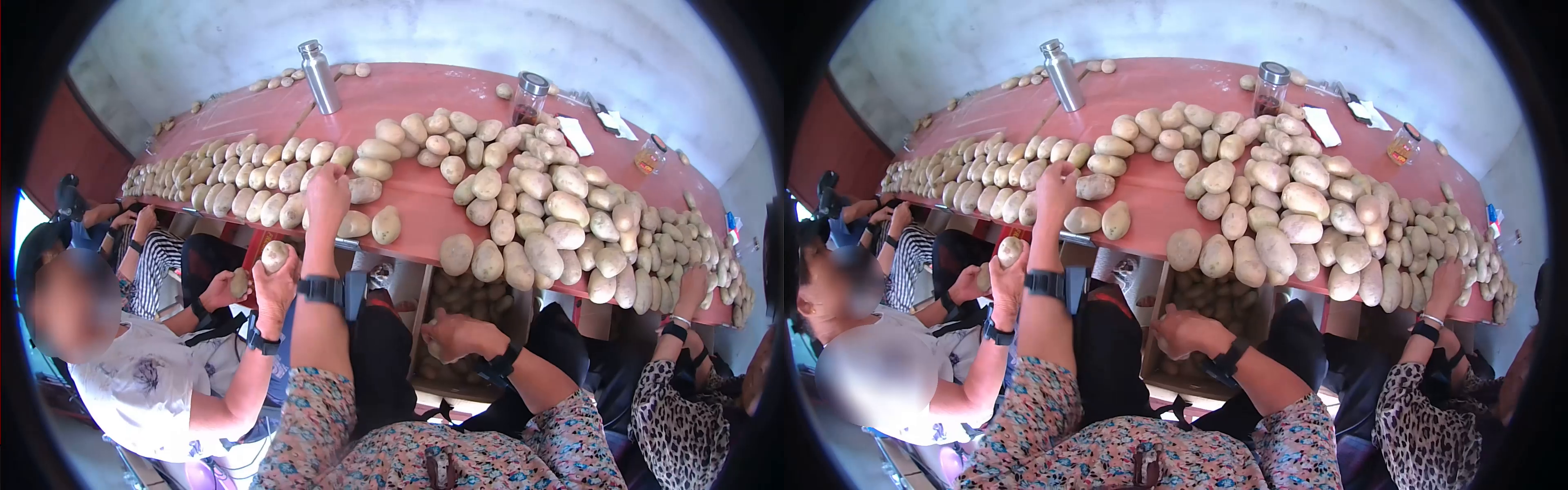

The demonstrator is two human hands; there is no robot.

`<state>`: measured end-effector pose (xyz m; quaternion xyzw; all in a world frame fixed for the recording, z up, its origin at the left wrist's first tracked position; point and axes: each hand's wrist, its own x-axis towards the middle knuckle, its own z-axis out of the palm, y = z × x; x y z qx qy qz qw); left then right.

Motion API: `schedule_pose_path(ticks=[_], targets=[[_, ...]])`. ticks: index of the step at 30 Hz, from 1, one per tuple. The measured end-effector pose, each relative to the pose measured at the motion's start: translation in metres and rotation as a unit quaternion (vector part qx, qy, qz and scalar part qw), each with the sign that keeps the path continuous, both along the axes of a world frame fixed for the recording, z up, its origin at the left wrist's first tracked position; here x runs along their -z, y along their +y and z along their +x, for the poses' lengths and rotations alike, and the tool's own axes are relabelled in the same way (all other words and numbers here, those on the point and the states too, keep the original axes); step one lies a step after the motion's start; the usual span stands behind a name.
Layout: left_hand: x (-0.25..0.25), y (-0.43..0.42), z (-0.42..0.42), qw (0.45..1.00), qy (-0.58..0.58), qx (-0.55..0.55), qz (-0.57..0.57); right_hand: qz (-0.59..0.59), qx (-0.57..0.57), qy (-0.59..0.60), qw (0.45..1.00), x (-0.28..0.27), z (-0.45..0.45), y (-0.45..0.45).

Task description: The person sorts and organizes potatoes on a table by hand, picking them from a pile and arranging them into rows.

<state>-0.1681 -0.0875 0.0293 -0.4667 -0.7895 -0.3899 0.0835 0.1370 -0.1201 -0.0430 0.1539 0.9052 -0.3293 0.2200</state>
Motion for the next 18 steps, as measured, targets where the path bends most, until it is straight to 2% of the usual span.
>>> schedule_pose_path(ticks=[3,7,10,16,18], targets=[[-0.010,0.020,-0.011,0.988,0.083,0.032,-0.127,0.040,-0.016,0.037,0.998,-0.006,0.005,-0.001],[-0.007,0.043,-0.023,0.944,0.094,0.064,-0.311,0.095,-0.018,0.043,0.994,0.000,0.019,-0.006],[-0.002,0.052,-0.028,0.923,0.079,0.093,-0.366,0.140,-0.003,-0.012,0.990,0.006,0.017,-0.012],[-0.007,0.058,-0.043,0.879,0.092,0.169,-0.437,0.130,0.012,0.038,0.991,0.010,0.020,-0.018],[-0.008,0.053,-0.038,0.878,0.110,0.175,-0.431,0.149,-0.011,0.016,0.989,0.005,0.019,-0.017]])
